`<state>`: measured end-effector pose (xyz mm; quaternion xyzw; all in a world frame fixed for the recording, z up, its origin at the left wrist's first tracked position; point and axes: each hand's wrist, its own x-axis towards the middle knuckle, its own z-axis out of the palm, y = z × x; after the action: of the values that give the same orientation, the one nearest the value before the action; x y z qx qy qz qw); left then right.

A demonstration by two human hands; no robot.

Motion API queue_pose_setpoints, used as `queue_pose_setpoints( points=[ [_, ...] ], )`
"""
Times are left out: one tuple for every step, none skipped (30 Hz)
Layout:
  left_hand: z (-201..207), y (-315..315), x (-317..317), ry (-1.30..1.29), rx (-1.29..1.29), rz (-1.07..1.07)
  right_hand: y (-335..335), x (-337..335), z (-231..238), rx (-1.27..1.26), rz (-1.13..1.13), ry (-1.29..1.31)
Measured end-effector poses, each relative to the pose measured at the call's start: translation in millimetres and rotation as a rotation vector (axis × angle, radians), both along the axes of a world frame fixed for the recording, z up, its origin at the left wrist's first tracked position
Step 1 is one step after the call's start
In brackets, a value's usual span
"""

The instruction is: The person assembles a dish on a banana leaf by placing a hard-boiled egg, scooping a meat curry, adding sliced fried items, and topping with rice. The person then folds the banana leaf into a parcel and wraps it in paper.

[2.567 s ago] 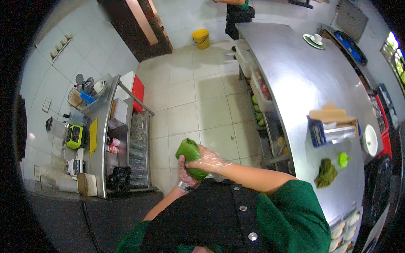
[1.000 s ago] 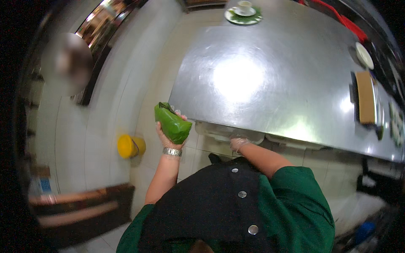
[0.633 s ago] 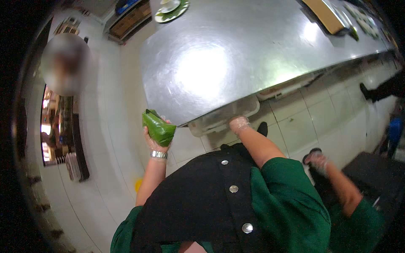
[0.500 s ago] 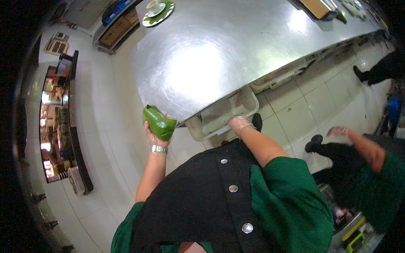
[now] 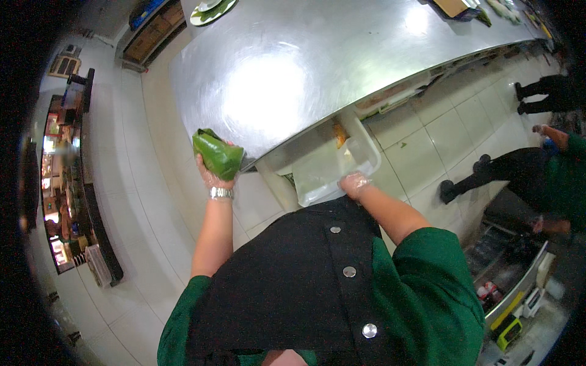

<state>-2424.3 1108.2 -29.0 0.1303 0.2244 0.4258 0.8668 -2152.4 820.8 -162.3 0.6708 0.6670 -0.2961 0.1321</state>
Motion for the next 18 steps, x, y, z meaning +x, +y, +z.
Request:
queue_pose_setpoints(
  points=[
    [-3, 1, -3, 0.005, -0.008, 0.039, 5, 0, 7, -0.085, 0.028, 0.024],
    [-8, 1, -8, 0.011, -0.019, 0.034, 17, 0, 23, -0.165, 0.061, 0.046],
    [-10, 2, -10, 0.014, -0.011, 0.034, 30, 0, 32, -0.241, 0.092, 0.066],
    [-10, 3, -8, 0.017, -0.003, 0.023, 47, -2, 26, -0.289, 0.191, 0.094],
    [-6, 3, -2, 0.019, 0.001, 0.004, 65, -5, 18, -0.341, 0.284, 0.124],
    [-2, 4, 3, 0.036, 0.024, -0.026, 80, -10, 10, -0.392, 0.378, 0.152],
    [-1, 1, 1, 0.042, 0.033, -0.031, 92, -19, 19, -0.272, 0.268, 0.258],
    [0, -1, 0, 0.047, 0.044, -0.04, 105, -28, 28, -0.153, 0.15, 0.363],
    [1, -1, 0, 0.051, 0.054, -0.05, 120, -39, 25, -0.124, 0.064, 0.385],
    [3, 1, 1, 0.06, 0.076, -0.074, 134, -49, 21, -0.089, -0.033, 0.408],
    [4, 0, 0, 0.049, 0.066, -0.066, 152, -60, 25, -0.086, -0.059, 0.345],
    [4, -1, -1, 0.039, 0.056, -0.058, 165, -69, 29, -0.081, -0.086, 0.282],
    [5, -1, 0, 0.029, 0.042, -0.05, 179, -77, 34, -0.082, -0.112, 0.22],
    [8, -1, 2, 0.013, 0.054, -0.061, 196, -81, 35, -0.064, -0.133, 0.172],
    [10, 0, 4, 0.018, 0.053, -0.056, 211, -85, 35, -0.054, -0.156, 0.137],
    [10, -2, 3, 0.029, 0.049, -0.052, 224, -90, 31, -0.032, -0.182, 0.123],
    [8, -1, 2, 0.041, 0.044, -0.047, 237, -94, 28, -0.017, -0.203, 0.112],
    [7, 1, 2, 0.038, 0.04, -0.067, 252, -98, 24, -0.004, -0.227, 0.086]
  ],
)
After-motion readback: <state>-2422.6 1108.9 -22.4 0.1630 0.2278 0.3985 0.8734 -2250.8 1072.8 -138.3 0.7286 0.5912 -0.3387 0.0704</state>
